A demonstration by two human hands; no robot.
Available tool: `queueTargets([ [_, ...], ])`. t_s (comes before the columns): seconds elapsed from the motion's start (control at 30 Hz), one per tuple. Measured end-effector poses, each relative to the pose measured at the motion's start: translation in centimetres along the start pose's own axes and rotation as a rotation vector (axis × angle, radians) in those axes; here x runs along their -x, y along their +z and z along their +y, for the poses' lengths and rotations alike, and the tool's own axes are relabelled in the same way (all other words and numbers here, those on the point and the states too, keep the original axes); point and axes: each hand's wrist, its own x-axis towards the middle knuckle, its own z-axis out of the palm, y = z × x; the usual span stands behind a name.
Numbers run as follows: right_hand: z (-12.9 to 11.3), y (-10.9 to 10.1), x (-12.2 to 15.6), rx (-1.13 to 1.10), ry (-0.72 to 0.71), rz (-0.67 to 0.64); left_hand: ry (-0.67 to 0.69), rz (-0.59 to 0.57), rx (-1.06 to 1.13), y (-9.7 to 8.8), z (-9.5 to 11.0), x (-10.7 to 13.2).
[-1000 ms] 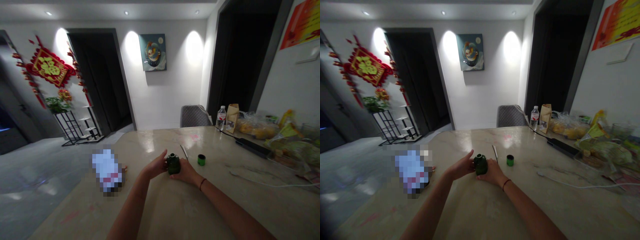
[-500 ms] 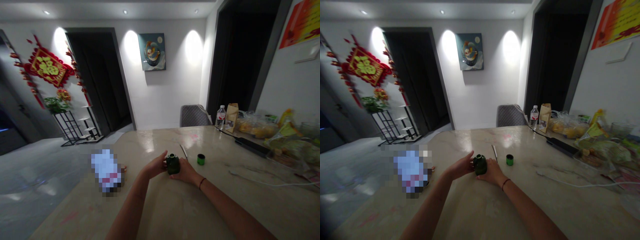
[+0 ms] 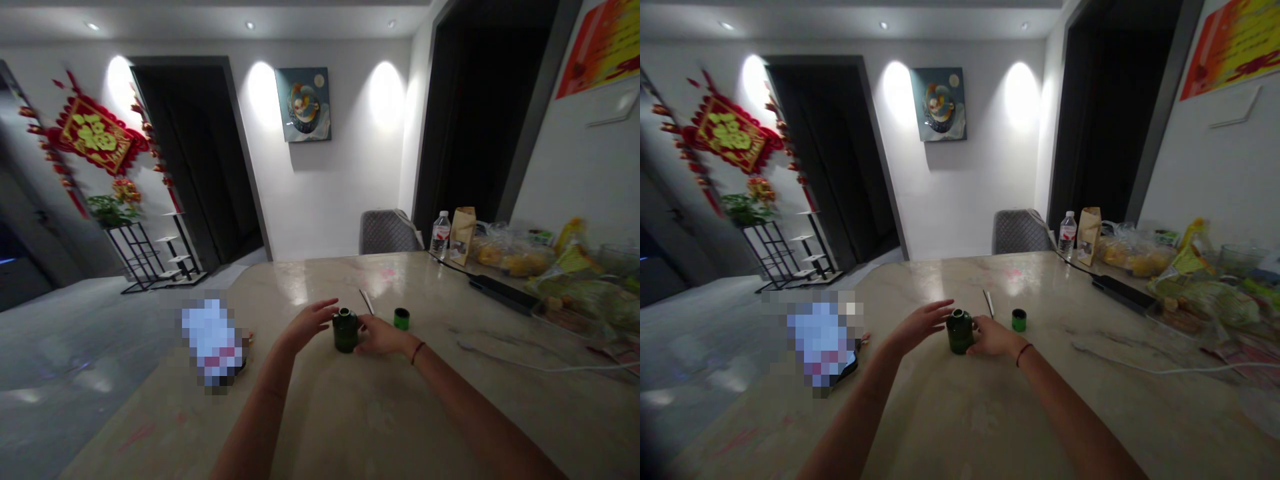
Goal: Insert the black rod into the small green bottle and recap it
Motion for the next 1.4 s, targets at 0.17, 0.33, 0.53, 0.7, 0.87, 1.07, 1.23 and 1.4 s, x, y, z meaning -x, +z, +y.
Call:
queueTargets([
  [0.17,-0.2,-2.0,0.4,0.425,0.034,0.119,0.041,0.022,-0.115,-0.8,0.8,0.9],
  [0.33,-0.6,-1.8,0.5,0.751,0.084,0.042,-0.105,-0.001,-0.215,-0.3,0.5,1.2],
  [0.53,0.3,-0.6,-0.2,0.920,0.090,0.016,-0.105,-0.044,-0.341,0.4,0.2,0.9],
  [0.7,1.1,-0.4,-0.4,0.966,0.023,0.027,0.044,-0.092,-0.271,0.8,-0.5,0.3],
  [0.87,1.3,-0.1,-0.7,1.045,-0.037,-0.034,0.200,0.044,-0.407,1.5,-1.4,-0.6],
  [1.07,1.3,0.1,-0.8,1.042,-0.114,-0.059,0.286,0.084,-0.490,1.6,-2.1,-1.3],
  [1.23,2.0,0.4,-0.8,0.991,-0.139,-0.027,0.305,0.105,-0.495,1.4,-2.3,-1.4],
  [1.4,2.5,0.7,-0.9,0.997,-0.154,0.003,0.320,0.135,-0.524,1.3,-2.2,-1.3],
])
